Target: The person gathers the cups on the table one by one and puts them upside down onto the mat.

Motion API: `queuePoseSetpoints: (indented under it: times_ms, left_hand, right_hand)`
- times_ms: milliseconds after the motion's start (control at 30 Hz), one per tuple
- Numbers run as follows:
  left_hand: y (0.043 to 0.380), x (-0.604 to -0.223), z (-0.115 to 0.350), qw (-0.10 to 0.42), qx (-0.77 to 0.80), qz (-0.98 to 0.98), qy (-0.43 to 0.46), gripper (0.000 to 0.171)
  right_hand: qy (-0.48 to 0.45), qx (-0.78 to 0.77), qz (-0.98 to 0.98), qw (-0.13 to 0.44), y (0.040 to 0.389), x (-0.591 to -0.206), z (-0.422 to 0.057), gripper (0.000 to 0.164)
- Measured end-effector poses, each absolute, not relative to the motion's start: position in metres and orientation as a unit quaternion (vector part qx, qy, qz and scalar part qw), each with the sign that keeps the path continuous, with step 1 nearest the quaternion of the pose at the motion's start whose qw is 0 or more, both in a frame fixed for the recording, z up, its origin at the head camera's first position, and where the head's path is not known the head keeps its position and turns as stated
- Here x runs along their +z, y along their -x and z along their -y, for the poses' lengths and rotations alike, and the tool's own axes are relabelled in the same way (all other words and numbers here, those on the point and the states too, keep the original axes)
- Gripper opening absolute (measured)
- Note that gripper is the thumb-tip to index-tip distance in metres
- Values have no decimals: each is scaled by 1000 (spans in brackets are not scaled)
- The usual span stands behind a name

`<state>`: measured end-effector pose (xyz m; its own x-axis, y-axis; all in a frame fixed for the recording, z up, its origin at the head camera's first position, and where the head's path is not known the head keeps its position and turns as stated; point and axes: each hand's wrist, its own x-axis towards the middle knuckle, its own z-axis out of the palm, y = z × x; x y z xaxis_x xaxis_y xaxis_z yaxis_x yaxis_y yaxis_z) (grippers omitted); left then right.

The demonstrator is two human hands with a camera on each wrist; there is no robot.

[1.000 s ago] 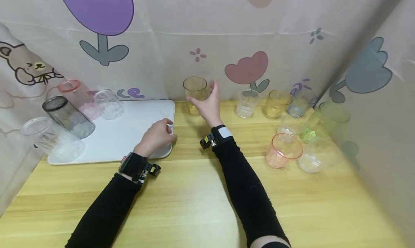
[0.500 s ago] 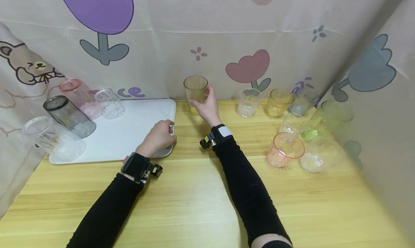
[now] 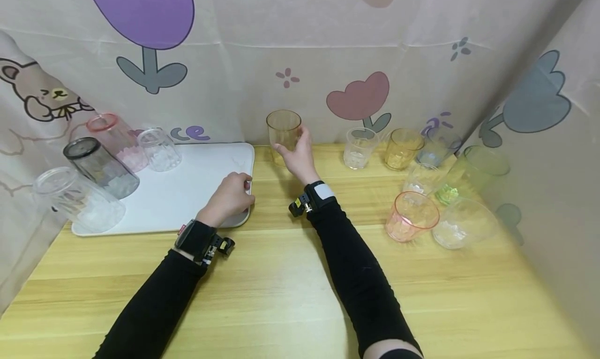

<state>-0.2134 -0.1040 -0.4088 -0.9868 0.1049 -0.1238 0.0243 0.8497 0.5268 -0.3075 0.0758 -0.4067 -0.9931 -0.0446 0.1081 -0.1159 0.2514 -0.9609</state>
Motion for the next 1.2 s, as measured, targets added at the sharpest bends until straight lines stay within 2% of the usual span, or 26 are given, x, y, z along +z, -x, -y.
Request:
queuePoseSetpoints:
  times_ms: [333,533,800,1033,1200]
  left_hand:
    - [214,-409,103,65,273,-959,-31,60]
    - [215,-408,101,31,300,-953,-16,66]
    - [215,-404,100,-76,366,-928,-7,78]
    - [216,-399,99,-187,403,-891,-97,90]
    - [217,-396,98,-258,404,-862,-163,98]
  right_hand:
    - [-29,623,781,26,305,-404,-80,85]
    - [-11,660,750,23,302,-398,-81,84]
    - [-9,725,689,16,296,-386,-80,84]
    - [-34,746,666,-7,293,-379,-78,74]
    - [-52,775,627,-61,286,-373,-71,61]
